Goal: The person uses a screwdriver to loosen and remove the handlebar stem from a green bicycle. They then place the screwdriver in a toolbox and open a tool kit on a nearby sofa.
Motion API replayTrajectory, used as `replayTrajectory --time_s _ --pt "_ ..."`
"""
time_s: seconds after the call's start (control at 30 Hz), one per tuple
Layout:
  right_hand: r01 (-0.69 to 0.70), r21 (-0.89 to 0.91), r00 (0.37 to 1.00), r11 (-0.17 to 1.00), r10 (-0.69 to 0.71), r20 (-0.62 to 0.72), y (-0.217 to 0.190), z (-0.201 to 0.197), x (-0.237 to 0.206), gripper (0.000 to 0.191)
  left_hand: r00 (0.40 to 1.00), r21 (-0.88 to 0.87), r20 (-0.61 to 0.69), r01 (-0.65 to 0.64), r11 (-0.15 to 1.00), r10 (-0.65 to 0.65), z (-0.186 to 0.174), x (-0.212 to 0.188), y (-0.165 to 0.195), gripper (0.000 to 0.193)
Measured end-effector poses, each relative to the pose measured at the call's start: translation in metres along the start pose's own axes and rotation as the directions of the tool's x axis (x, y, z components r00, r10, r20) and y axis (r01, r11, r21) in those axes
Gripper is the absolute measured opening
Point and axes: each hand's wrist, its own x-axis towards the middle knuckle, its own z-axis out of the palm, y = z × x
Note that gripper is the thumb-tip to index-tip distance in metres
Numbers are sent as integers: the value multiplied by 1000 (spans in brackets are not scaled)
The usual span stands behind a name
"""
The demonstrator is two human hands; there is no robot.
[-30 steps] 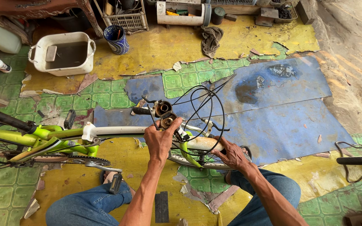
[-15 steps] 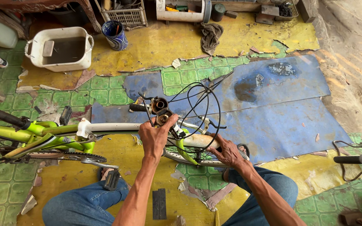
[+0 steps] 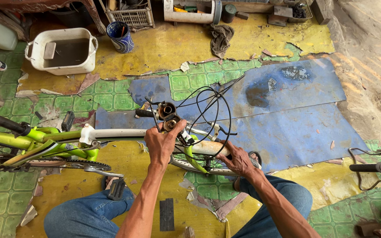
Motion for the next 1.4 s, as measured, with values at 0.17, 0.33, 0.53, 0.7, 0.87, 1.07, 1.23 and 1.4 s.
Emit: replayTrajectory --time_s 0.17,0.33,0.53,0.7,0.87,1.07,1.23,1.4 --pt "18 -1 1000 1000 -18 -9 2 -1 1 62 999 -7 -25 -38 999 38 1 0 1 42" --pt "-37 -27 999 999 36 -13 5 5 0 64 1000 47 -13 17 999 -16 1 0 3 42" --pt "-18 -23 1000 1000 18 -4 11 -4 -2 64 999 65 -20 -26 998 27 10 -3 3 44" --pt "-21 2 1000 1000 21 15 5 -7 -5 64 992 -191 79 114 975 -100 3 0 -14 52" --pt "32 -65 999 997 -33 -18 -6 -2 -11 65 980 -483 140 194 854 -144 -8 -11 -47 46" --pt "-6 -63 999 998 4 -34 -39 4 -17 80 970 -561 198 228 796 -139 -28 -25 -64 36" --pt "-126 -102 992 987 128 19 -80 7 -10 89 973 -430 218 165 888 -75 -54 -33 -57 38" --pt "-79 -185 997 980 81 4 -109 15 2 96 994 -114 81 -66 991 76 -69 -30 -56 32"
